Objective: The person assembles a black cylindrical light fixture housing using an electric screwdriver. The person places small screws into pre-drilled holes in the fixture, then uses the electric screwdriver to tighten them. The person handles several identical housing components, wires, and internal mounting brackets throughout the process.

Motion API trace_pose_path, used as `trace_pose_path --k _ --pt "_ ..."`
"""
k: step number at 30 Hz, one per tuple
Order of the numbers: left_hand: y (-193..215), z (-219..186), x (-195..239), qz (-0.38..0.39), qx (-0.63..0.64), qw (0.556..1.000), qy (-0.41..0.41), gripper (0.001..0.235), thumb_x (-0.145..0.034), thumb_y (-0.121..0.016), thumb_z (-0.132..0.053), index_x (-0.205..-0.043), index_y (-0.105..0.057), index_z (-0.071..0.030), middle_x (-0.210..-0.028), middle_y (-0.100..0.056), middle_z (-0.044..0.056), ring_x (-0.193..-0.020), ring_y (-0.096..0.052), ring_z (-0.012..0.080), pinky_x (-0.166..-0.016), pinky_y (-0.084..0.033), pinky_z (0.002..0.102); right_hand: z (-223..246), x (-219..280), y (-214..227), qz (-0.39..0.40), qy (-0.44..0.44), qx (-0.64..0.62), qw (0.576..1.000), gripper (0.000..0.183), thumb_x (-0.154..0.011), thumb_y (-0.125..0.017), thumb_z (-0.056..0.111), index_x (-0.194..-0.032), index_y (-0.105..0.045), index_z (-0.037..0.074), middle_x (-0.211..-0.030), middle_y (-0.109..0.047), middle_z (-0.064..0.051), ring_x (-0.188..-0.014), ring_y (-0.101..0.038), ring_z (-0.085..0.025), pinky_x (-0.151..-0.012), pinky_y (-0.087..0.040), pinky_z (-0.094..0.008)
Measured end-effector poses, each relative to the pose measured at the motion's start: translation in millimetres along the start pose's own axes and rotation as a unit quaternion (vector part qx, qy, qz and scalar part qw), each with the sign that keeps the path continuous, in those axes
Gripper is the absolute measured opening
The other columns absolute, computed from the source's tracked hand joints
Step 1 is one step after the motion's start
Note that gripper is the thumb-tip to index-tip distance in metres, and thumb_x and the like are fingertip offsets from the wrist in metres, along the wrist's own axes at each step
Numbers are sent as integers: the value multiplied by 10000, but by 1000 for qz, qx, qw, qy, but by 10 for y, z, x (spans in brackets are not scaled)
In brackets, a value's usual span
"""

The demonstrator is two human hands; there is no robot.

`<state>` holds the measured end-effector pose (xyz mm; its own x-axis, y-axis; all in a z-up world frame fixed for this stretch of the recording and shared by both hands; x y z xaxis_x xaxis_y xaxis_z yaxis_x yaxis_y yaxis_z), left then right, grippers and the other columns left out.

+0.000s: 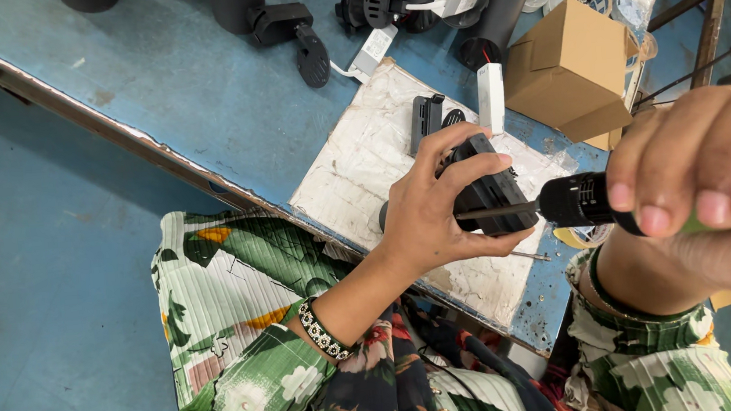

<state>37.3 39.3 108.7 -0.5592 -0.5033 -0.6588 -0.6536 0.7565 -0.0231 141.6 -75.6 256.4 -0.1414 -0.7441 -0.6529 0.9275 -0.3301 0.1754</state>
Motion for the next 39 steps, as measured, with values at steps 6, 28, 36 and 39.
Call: trace_pose_path --k 6,28,36,39 --pt "18 -18 1 0 -15 1000 3 753 -740 -946 -415 -1353 -533 -272 -1404 -505 63 -1224 -666 234 -991 -621 328 13 -37 -93 -16 -84 76 993 222 -1026 -388 239 -841 -487 166 -797 -559 43 -662 -603 -95 -625 -576 -302" --pt "40 -22 19 0 -12 1000 2 729 -738 -934 -427 -1341 -557 -268 -1421 -497 50 -1234 -666 254 -975 -626 339 -85 -198 -232 -21 -101 -30 994 171 -939 -513 85 -779 -571 105 -731 -569 -19 -524 -578 -171 -555 -536 -369" --pt "56 -50 13 -13 -10 1000 -6 738 -739 -924 -392 -1347 -526 -269 -1400 -500 48 -1202 -664 262 -937 -624 345 -34 -370 -396 -28 -69 -52 996 265 -902 -494 14 -1149 -458 105 -662 -535 -58 -464 -564 -196 -497 -544 -405" --pt "68 -81 14 -16 -21 1000 -14 756 -733 -935 -380 -1355 -518 -274 -1421 -493 46 -1220 -653 270 -948 -622 349 5 -393 -423 -50 -23 -9 998 255 -919 -512 13 -1146 -435 100 -650 -506 -60 -436 -532 -192 -455 -532 -394"
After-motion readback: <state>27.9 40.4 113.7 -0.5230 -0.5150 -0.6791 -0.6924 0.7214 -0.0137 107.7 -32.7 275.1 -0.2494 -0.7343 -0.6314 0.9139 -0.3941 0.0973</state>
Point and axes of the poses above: each hand's wrist, its own x-axis away from the middle knuckle, its own y-axis out of the back of the hand, z = x × y, the point moved 8 cm from there along -x, towards the middle knuckle
